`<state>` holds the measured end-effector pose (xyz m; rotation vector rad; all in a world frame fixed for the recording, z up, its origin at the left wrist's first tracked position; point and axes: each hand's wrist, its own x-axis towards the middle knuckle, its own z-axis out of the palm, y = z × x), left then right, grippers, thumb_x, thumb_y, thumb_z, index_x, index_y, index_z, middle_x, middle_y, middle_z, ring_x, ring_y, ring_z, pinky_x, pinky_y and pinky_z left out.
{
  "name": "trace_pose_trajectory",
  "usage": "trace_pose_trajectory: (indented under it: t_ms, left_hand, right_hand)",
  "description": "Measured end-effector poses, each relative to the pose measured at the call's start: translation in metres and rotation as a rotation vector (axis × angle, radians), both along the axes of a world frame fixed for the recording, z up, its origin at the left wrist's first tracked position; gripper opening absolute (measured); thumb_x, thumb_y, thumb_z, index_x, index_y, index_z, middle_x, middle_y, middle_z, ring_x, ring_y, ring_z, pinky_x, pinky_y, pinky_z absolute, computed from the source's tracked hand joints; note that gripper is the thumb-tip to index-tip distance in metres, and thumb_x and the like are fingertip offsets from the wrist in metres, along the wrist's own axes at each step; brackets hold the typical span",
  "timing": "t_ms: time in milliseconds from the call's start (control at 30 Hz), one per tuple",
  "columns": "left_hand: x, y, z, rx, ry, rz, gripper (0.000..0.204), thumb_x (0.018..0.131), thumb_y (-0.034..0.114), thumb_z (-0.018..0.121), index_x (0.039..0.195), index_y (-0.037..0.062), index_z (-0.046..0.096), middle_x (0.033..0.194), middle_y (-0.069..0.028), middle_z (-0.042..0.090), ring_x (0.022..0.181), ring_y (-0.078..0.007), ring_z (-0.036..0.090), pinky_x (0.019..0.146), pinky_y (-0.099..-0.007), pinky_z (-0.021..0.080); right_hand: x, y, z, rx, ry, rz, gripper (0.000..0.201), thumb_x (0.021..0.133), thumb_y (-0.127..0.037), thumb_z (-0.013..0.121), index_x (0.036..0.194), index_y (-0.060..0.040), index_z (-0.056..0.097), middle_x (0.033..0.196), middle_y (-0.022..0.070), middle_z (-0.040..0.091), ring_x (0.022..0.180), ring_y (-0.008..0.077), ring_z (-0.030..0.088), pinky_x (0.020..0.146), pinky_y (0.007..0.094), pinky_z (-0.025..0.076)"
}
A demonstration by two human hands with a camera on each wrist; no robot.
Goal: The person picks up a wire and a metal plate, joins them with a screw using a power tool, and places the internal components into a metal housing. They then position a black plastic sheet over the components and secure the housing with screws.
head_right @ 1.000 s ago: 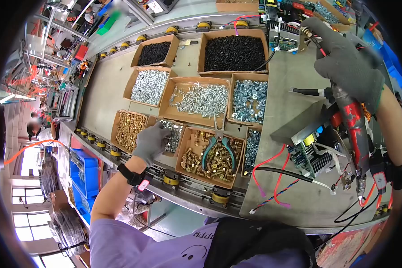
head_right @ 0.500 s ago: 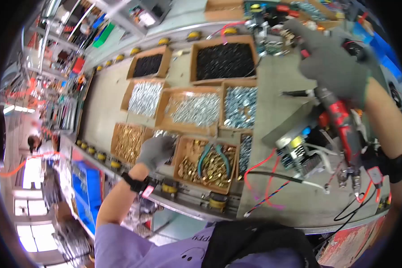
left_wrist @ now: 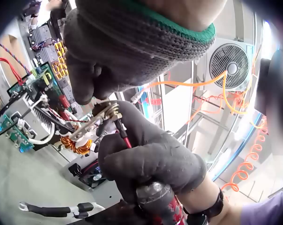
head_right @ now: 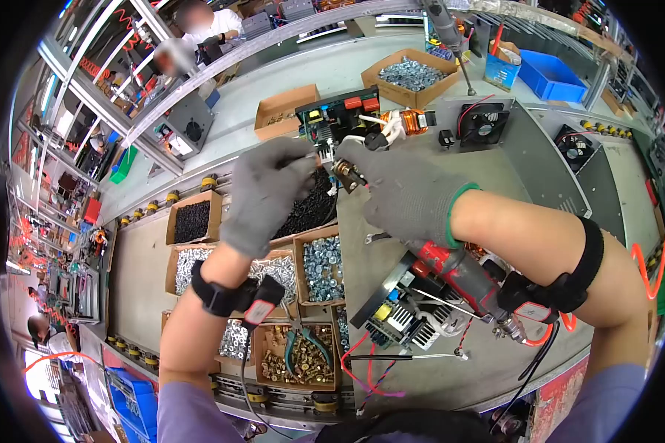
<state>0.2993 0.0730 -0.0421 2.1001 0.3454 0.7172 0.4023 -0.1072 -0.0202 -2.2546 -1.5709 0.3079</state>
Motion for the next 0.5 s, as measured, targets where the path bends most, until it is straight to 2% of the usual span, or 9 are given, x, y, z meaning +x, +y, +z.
trace_pose_trajectory:
  t_ms: [67, 200, 267, 300, 500]
  left_hand:
    - [0.018, -0.004, -0.006, 0.017, 0.027, -0.064, 0.017, 0.088, 0.008, 0.062, 0.099, -0.0037, 0.069, 0.073, -0.0053, 0.065, 0.058, -0.0073, 0.058, 0.052, -0.0210, 0.048]
    - [0.015, -0.017, 0.010, 0.008, 0.157, -0.052, 0.020, 0.088, 0.010, 0.062, 0.101, -0.0040, 0.068, 0.074, -0.0050, 0.066, 0.057, -0.0070, 0.059, 0.052, -0.0208, 0.049]
    - [0.007, -0.026, 0.022, -0.240, 0.221, -0.083, 0.020, 0.089, 0.011, 0.061, 0.101, -0.0039, 0.068, 0.075, -0.0047, 0.066, 0.061, -0.0070, 0.061, 0.057, -0.0202, 0.052]
    - [0.006, -0.026, 0.024, -0.231, 0.223, -0.088, 0.020, 0.089, 0.011, 0.061, 0.101, -0.0039, 0.068, 0.075, -0.0047, 0.066, 0.061, -0.0070, 0.061, 0.057, -0.0202, 0.052]
    - [0.002, -0.027, 0.028, -0.393, 0.240, -0.170, 0.024, 0.090, 0.010, 0.056, 0.107, -0.0052, 0.066, 0.084, -0.0077, 0.066, 0.073, -0.0104, 0.064, 0.065, -0.0222, 0.056]
  right_hand:
    - [0.001, 0.000, -0.005, 0.030, 0.017, -0.014, 0.064, 0.077, -0.007, 0.058, 0.136, -0.0076, 0.035, 0.081, 0.0215, 0.062, 0.078, 0.0362, 0.064, 0.068, 0.0438, 0.049]
    - [-0.001, 0.001, 0.002, 0.019, 0.081, -0.039, 0.060, 0.078, -0.004, 0.057, 0.134, -0.0041, 0.036, 0.086, 0.0239, 0.064, 0.083, 0.0376, 0.064, 0.071, 0.0450, 0.049]
    - [0.000, 0.001, 0.003, -0.001, 0.106, -0.033, 0.066, 0.076, -0.004, 0.057, 0.137, -0.0032, 0.034, 0.089, 0.0249, 0.061, 0.086, 0.0390, 0.061, 0.075, 0.0464, 0.047]
    - [0.000, 0.001, 0.005, -0.028, 0.130, -0.024, 0.072, 0.074, -0.005, 0.058, 0.141, -0.0023, 0.031, 0.092, 0.0258, 0.059, 0.089, 0.0404, 0.059, 0.080, 0.0478, 0.046]
    - [-0.004, 0.001, 0.011, -0.099, 0.181, -0.062, 0.073, 0.076, -0.004, 0.057, 0.143, -0.0017, 0.028, 0.091, 0.0250, 0.060, 0.086, 0.0395, 0.061, 0.076, 0.0457, 0.047]
